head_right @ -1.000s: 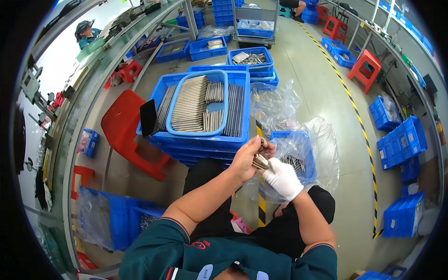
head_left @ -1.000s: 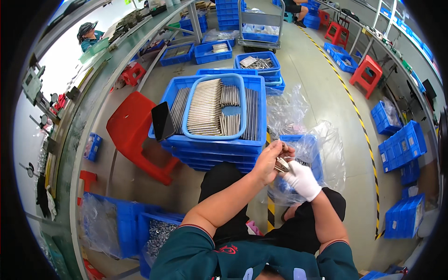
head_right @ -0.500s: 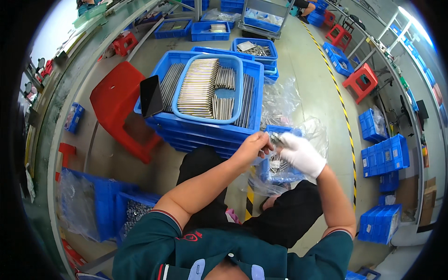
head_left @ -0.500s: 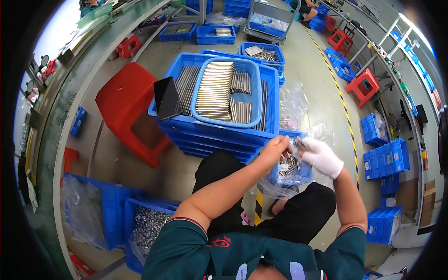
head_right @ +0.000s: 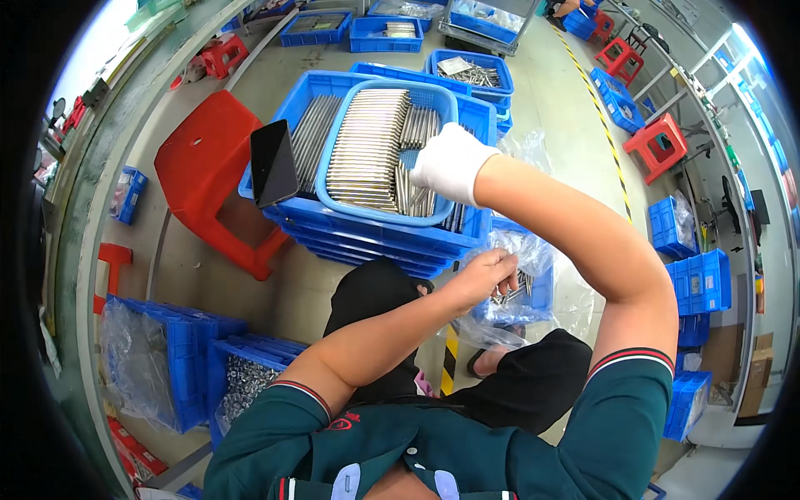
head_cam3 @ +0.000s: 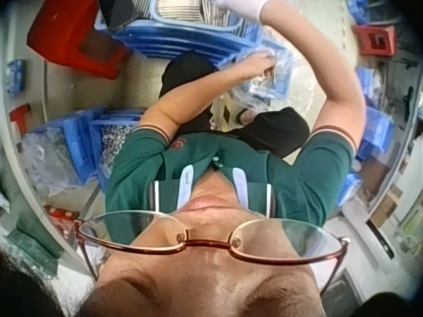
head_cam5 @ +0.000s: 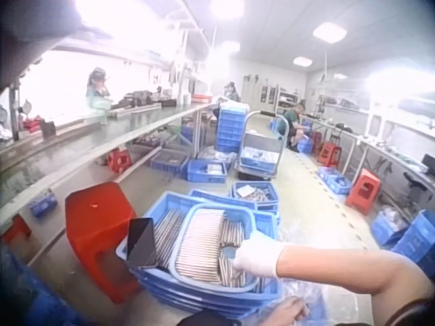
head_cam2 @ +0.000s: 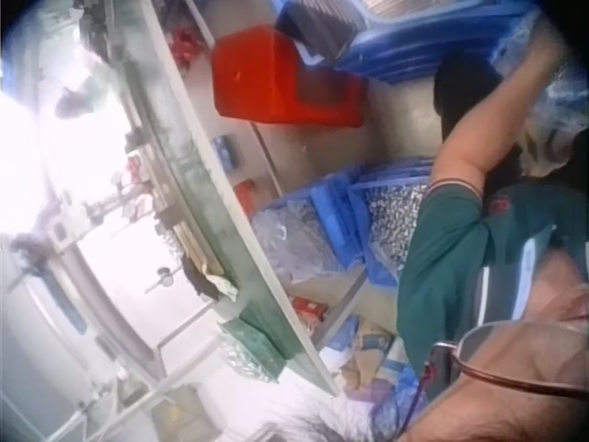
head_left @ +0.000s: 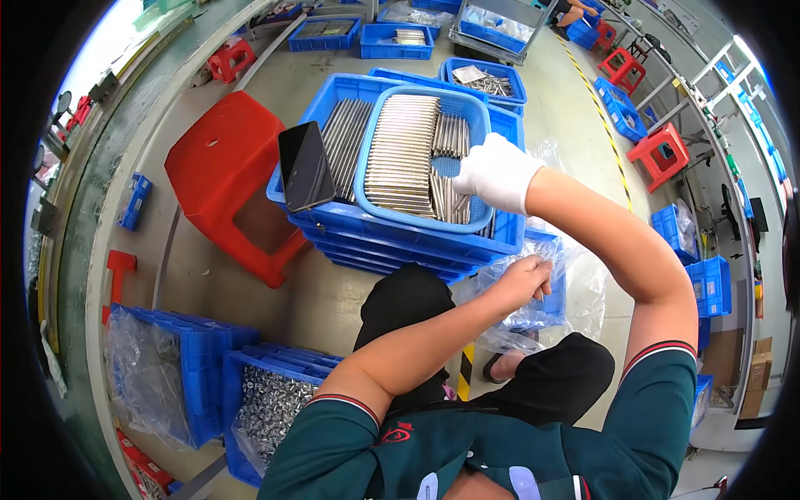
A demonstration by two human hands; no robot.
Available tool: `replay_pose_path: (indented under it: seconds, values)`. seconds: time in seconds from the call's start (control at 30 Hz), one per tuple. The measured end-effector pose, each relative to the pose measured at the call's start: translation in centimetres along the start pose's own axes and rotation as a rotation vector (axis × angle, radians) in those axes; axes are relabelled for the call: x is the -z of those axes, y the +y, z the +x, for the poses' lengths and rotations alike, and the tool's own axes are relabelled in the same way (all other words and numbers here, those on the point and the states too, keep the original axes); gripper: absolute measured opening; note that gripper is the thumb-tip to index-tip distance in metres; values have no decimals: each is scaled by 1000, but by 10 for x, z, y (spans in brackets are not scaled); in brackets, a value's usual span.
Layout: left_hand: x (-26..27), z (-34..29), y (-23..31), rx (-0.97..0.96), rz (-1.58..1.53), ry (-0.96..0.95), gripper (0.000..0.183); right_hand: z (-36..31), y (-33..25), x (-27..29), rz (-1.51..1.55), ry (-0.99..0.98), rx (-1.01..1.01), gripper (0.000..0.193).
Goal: The person sits on the floor in a factory setting, sorting small cylindrical metal parts. They pick up handfuls of parts from a plastic bag, inspect them, and place them into a blue crate. The process is repeated continuously.
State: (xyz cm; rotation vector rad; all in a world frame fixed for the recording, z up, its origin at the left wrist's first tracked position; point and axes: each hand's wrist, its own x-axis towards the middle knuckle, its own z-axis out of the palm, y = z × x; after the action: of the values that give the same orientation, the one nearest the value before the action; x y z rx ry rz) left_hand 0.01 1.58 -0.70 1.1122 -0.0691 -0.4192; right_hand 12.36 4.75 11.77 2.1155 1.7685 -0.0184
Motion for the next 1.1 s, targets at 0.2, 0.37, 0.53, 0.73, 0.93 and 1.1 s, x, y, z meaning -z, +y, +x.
replay_pose_path:
  seconds: [0.2,0.37,0.53,0.73,0.93,1.1]
  values:
    - [6,3,7,32,24,-18,30,30,-10,-23,296,-246,-120,20]
    - [7,5,13,3,-7,2,29,23,-1,-26,282,-186,-5,26]
    - [9,10,10,-11,-9,1,29,13,2,-27,355,35,107,34]
    - [5,16,2,-3,7,-33,31,25,12,-26,443,-8,15,42]
    - [5,16,6,30,17,-55,30,44,15,-34,381,-55,110,32]
    - [7,14,5,15,12,-62,31,44,18,-37,394,-33,90,25]
